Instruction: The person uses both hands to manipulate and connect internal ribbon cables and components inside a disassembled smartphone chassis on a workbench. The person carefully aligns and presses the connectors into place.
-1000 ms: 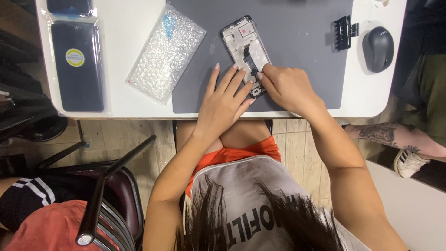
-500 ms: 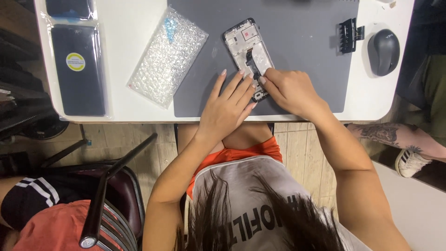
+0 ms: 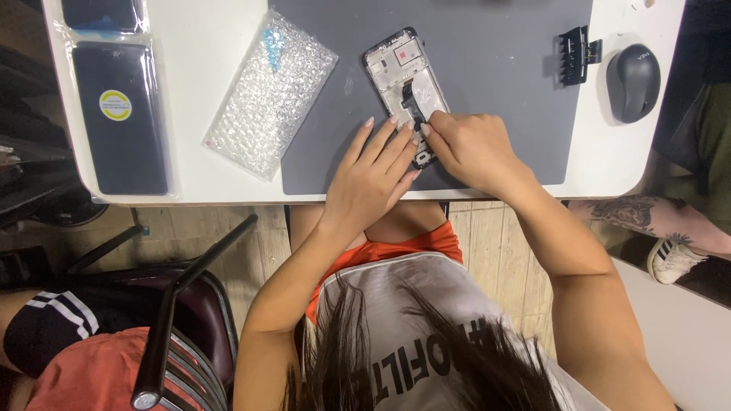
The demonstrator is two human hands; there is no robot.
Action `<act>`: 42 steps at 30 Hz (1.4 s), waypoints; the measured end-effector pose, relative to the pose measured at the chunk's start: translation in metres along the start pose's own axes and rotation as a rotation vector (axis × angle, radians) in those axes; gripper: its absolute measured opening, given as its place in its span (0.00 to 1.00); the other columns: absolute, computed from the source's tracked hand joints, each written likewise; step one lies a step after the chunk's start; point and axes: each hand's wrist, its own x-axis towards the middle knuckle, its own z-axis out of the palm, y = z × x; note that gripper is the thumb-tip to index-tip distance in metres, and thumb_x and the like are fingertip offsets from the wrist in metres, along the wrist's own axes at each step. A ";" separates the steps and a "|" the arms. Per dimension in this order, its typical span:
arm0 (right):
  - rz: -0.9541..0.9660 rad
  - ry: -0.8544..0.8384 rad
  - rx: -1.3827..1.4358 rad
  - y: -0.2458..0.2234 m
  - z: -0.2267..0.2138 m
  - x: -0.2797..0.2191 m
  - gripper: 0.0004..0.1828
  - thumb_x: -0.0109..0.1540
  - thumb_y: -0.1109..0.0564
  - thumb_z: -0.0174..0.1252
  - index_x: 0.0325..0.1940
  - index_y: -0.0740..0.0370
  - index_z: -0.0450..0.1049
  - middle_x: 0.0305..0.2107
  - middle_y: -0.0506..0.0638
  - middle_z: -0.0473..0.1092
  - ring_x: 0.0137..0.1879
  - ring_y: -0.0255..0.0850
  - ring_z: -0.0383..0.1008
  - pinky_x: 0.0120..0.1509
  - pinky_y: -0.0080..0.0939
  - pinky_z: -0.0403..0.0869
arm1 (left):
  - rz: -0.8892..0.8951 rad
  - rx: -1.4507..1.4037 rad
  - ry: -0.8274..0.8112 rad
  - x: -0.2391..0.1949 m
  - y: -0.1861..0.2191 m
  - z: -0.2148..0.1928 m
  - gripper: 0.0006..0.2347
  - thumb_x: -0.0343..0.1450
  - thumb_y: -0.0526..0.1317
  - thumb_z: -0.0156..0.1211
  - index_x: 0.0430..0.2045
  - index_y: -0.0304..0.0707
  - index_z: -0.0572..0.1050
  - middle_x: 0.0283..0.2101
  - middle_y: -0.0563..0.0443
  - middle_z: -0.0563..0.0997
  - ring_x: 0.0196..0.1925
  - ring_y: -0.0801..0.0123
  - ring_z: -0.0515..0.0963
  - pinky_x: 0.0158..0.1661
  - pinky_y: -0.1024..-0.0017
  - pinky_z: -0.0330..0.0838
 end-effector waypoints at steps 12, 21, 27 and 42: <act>0.011 -0.067 -0.111 -0.009 -0.007 0.003 0.18 0.75 0.49 0.48 0.36 0.57 0.75 0.15 0.49 0.70 0.22 0.47 0.76 0.28 0.40 0.72 | -0.016 -0.002 -0.003 0.000 0.000 0.001 0.16 0.79 0.49 0.56 0.56 0.40 0.77 0.65 0.47 0.77 0.71 0.59 0.71 0.73 0.54 0.59; -0.003 -0.117 -0.113 -0.012 -0.012 0.005 0.17 0.75 0.50 0.49 0.39 0.59 0.77 0.16 0.52 0.73 0.23 0.50 0.78 0.29 0.44 0.75 | -0.012 0.000 0.005 -0.001 0.000 0.002 0.16 0.79 0.49 0.55 0.56 0.40 0.77 0.66 0.46 0.77 0.71 0.59 0.71 0.73 0.55 0.59; -0.036 -0.171 -0.113 -0.010 -0.018 0.006 0.17 0.74 0.50 0.49 0.38 0.61 0.77 0.17 0.55 0.74 0.24 0.54 0.79 0.30 0.46 0.76 | 0.003 0.021 0.027 -0.001 -0.001 0.004 0.16 0.79 0.49 0.55 0.55 0.40 0.77 0.65 0.45 0.76 0.71 0.58 0.72 0.73 0.55 0.59; -0.020 -0.261 -0.114 0.000 -0.023 0.023 0.18 0.74 0.49 0.49 0.40 0.59 0.80 0.19 0.59 0.76 0.29 0.62 0.81 0.34 0.53 0.76 | 0.046 0.047 0.047 0.000 0.000 0.001 0.16 0.80 0.48 0.54 0.55 0.36 0.76 0.63 0.42 0.77 0.70 0.53 0.73 0.71 0.58 0.64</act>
